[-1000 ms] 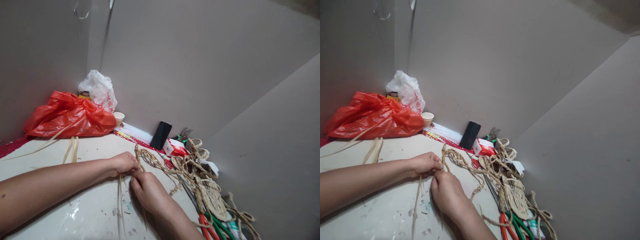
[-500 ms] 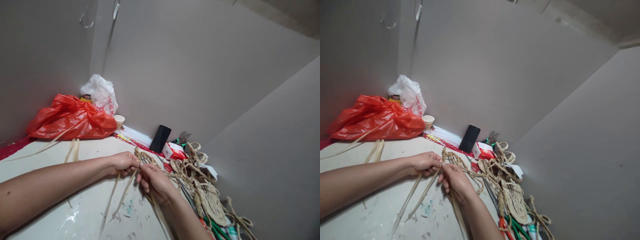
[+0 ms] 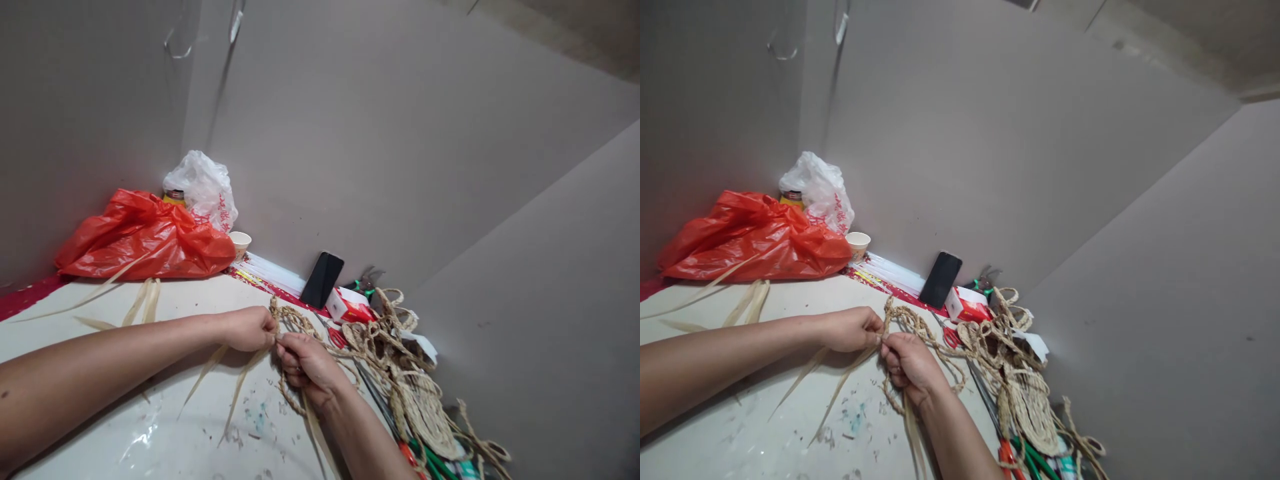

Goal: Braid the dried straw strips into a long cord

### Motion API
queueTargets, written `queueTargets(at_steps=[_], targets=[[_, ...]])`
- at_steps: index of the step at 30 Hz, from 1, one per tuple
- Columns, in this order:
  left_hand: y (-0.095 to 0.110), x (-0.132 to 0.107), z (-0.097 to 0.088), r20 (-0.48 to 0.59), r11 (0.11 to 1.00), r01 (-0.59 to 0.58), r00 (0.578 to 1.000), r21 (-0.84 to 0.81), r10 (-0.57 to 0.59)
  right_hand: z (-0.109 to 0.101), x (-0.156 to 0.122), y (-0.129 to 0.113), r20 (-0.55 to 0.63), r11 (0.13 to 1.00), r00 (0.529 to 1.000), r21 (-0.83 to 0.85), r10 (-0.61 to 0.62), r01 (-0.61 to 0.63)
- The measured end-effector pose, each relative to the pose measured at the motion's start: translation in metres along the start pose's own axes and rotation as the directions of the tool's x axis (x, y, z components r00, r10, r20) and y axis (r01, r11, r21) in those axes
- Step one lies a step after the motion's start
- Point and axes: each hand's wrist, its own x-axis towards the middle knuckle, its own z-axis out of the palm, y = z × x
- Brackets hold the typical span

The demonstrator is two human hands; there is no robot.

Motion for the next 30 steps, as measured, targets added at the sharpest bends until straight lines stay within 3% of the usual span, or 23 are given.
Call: queueTargets(at_steps=[6,12,15,18,19,23,24,28,30], targets=[[0.019,-0.010,0.007,0.168,0.964,0.237,0.962,-0.122,-0.215,0.011,-0.002,0.003,-0.087,0.999,0.995,0.005,-0.049,0.050],[0.024,-0.013,0.032,0.069,0.923,0.336,0.942,-0.185,-0.329,0.014,-0.001,0.009,-0.048,0.997,0.998,0.054,-0.048,0.051],[0.026,-0.013,0.033,0.037,0.931,0.308,0.951,-0.196,-0.307,0.012,-0.001,0.010,-0.038,0.995,0.997,0.070,-0.064,0.067],[0.028,-0.011,0.017,0.081,0.932,0.328,0.944,-0.155,-0.319,0.009,-0.003,0.005,-0.038,0.993,0.997,0.087,-0.072,0.075],[0.027,-0.010,0.010,0.053,0.937,0.327,0.945,-0.123,-0.323,0.008,-0.004,0.002,-0.029,0.993,0.997,0.090,-0.070,0.072],[0.015,-0.001,-0.004,-0.285,0.988,0.150,0.947,-0.021,-0.150,0.004,-0.006,-0.005,0.031,0.995,0.998,0.092,-0.047,0.044],[0.011,0.001,-0.002,-0.290,0.990,0.125,0.947,-0.067,-0.139,0.003,-0.006,-0.005,0.048,0.995,0.998,0.093,-0.045,0.040],[0.001,0.004,0.015,-0.056,0.917,0.194,0.972,-0.348,-0.227,0.000,-0.005,-0.005,0.133,0.996,0.990,0.073,-0.056,0.046],[0.000,0.002,0.019,-0.093,0.932,0.169,0.974,-0.321,-0.209,-0.003,-0.005,-0.005,0.145,0.998,0.988,0.042,-0.050,0.044]])
